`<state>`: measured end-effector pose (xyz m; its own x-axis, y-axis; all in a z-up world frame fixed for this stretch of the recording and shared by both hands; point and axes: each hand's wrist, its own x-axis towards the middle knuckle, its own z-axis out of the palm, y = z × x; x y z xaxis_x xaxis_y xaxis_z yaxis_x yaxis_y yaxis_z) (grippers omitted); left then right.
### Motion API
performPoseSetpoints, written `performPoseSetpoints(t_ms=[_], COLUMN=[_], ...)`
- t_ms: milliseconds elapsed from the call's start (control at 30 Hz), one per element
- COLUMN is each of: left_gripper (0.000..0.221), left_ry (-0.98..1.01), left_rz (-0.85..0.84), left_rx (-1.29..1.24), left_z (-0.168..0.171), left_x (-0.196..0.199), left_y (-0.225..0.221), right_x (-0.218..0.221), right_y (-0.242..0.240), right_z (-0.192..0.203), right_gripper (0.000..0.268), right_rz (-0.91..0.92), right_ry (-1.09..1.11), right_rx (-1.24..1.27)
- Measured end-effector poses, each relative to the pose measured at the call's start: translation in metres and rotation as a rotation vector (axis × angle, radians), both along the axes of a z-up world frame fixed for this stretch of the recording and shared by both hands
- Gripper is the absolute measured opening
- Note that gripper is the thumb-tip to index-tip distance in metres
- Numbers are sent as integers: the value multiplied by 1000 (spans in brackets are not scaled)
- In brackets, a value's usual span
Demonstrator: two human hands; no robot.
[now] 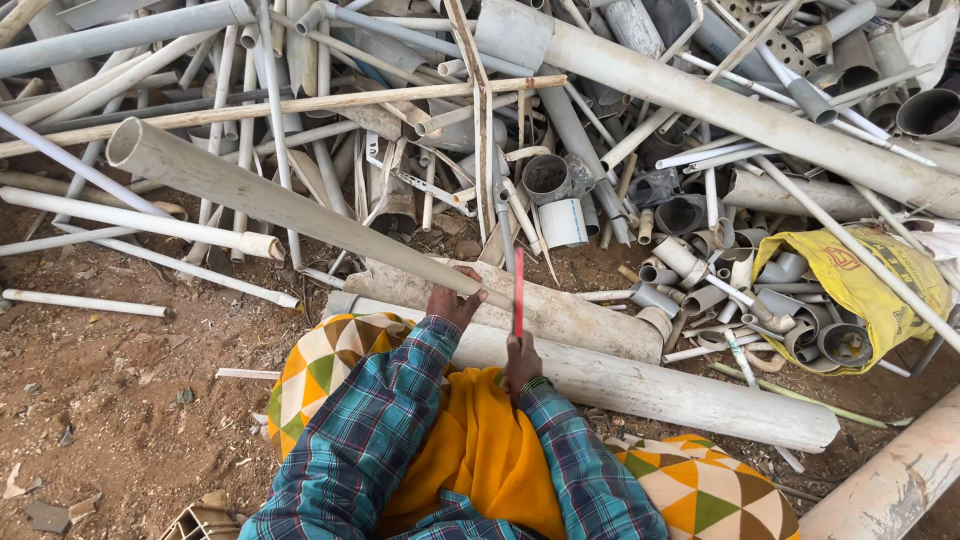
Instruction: The person uses a hacksaw blade by hand to cut through a plastic pipe while sitting in a large pile of scrap pipes.
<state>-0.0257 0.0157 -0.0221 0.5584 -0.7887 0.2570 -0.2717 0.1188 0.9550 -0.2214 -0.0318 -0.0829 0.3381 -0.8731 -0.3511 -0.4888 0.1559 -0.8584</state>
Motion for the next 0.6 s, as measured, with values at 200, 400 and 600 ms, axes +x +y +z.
performPoseSetpoints(t_ms=[200, 400, 600], left_gripper=[27, 28, 35], left_ry=[-15, -70, -36], left_rz=[63, -39, -10], left_rx=[-29, -69, -105], left_z=[-5, 2, -8], left_x=[7, 0, 11], left_y=[2, 6, 6], right_x=[10, -10, 23], right_y=[-3, -11, 16], right_z=[-31, -16, -13], right_gripper=[32, 36, 33], right_rz=[140, -133, 206], right_ry=[-8, 133, -215], right_rx=[-505, 108, -738])
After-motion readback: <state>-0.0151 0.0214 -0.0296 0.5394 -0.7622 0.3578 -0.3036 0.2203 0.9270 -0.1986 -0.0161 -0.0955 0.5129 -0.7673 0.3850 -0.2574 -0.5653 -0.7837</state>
